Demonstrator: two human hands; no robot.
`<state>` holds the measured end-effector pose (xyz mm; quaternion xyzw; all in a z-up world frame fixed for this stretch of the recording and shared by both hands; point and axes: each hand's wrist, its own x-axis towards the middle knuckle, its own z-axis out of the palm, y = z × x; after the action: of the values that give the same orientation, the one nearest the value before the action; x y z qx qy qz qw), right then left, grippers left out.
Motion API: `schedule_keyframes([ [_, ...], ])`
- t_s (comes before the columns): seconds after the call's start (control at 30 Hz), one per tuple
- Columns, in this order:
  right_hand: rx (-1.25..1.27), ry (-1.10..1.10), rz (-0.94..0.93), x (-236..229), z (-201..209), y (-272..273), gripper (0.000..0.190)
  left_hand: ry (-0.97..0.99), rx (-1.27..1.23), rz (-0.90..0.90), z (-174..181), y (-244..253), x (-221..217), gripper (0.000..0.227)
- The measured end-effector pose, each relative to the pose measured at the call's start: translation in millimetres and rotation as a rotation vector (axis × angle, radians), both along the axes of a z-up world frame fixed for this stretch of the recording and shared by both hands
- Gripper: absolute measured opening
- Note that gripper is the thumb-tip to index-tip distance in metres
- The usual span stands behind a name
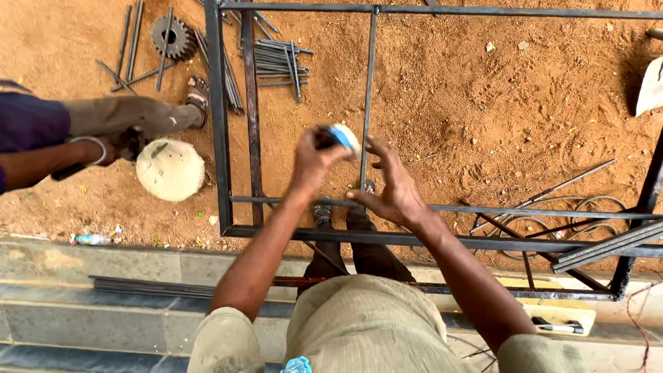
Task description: The person measures a metal rod with a measuring tape, positions it inside a rectangular metal frame, and uses a welding electrode holder to tack-weld the rod to the frame.
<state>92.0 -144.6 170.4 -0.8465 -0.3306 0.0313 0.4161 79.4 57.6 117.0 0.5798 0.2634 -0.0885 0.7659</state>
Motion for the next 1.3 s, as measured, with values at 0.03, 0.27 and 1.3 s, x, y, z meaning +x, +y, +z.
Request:
schedule_keyframes([
  [0.03,-0.042,-0.11,0.052,-2,3,7,0.099,0.016,-0.189,0.028,6,-24,-21,0.057],
  [0.27,-0.203,0.089,0.15,-36,-8,-23,0.047,0.186,-0.459,0.003,9,-65,-96,0.039],
  [1.3,-0.756,-0.097,-0.157,-23,-74,-212,0.015,0.429,-0.11,0.745,-63,94,-114,0.02],
])
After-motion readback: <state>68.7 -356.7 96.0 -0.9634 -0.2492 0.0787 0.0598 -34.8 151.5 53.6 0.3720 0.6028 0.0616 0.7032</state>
